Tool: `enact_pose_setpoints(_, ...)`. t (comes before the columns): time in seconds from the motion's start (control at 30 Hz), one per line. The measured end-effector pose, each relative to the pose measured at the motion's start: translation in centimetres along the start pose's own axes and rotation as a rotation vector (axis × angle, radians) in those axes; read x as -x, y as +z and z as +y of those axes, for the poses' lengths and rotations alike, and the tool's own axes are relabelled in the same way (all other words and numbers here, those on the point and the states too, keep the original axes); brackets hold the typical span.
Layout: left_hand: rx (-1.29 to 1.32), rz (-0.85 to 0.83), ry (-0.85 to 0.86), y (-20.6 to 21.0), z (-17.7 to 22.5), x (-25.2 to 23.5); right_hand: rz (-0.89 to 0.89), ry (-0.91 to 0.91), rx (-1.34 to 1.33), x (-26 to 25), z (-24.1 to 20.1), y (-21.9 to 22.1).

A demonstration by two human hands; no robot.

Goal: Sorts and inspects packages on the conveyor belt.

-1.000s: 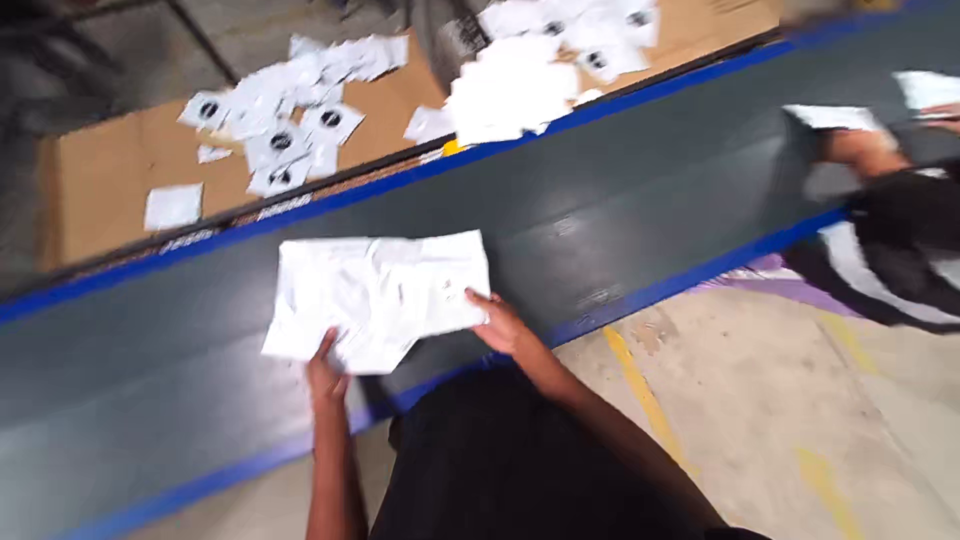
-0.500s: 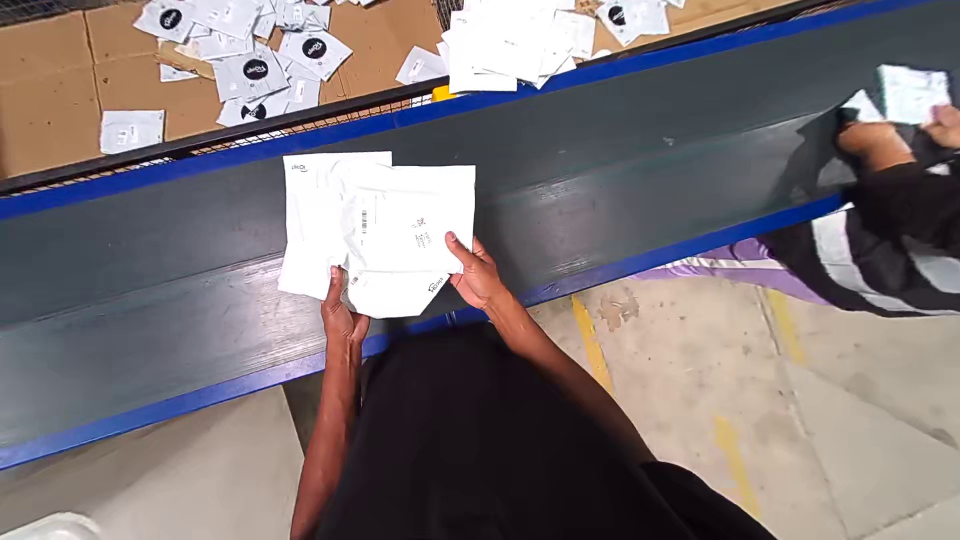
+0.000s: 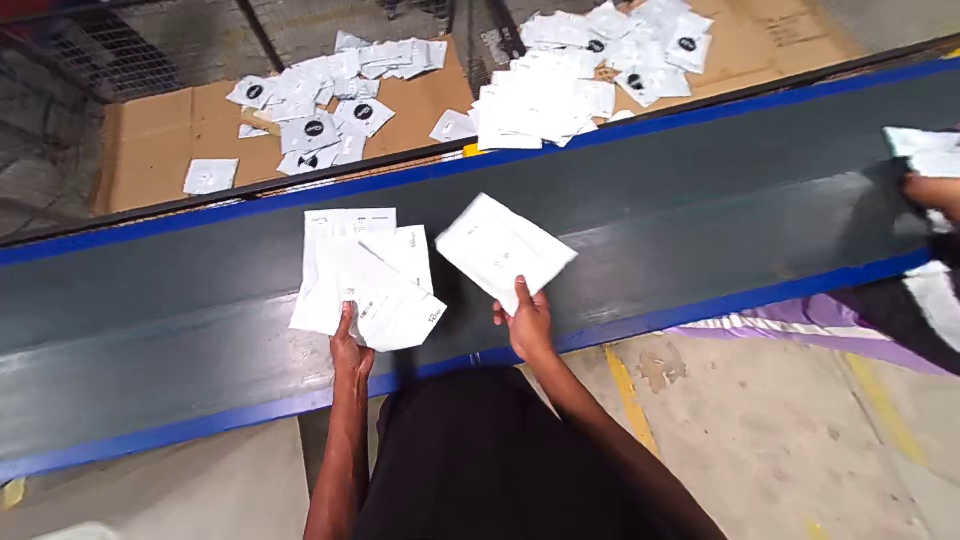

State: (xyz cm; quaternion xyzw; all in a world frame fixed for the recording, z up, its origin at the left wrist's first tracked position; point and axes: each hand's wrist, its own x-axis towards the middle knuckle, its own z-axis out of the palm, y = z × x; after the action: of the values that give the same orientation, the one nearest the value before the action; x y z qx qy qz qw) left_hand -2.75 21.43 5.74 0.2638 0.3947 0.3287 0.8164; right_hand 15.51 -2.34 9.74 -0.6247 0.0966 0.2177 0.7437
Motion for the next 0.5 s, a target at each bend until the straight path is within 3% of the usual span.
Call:
enact_pose_setpoints(0.1,0.038,0.033,0.011,-0.6,0.5,-0.1,-0.070,0.069,0.048,-1.5,-3.1,2.0)
enact_pose_setpoints(0.17,0.061,0.016,0.004,-0.3,0.3,-0.4,-0.372,0.033,-0.021,-5.2,-6.7,4.9)
enact_pose_setpoints(0.23,0.088,-0.001,-0.002,0.3,-0.1,-0.2,-0.551,-0.044,0.116,-8.1,-8.1,7.7)
enact_pose_setpoints(0.37,0.034,-0.064,0.025,0.7,0.2,0.8,-0.540,-0.406,0.709,-4.1,-3.1,10.1)
enact_pose_setpoints(0.5,-0.073,-0.358,-0.001,1.8,-1.8,2.0,-0.400,-0.483,0.702,0.3,1.4,7.4)
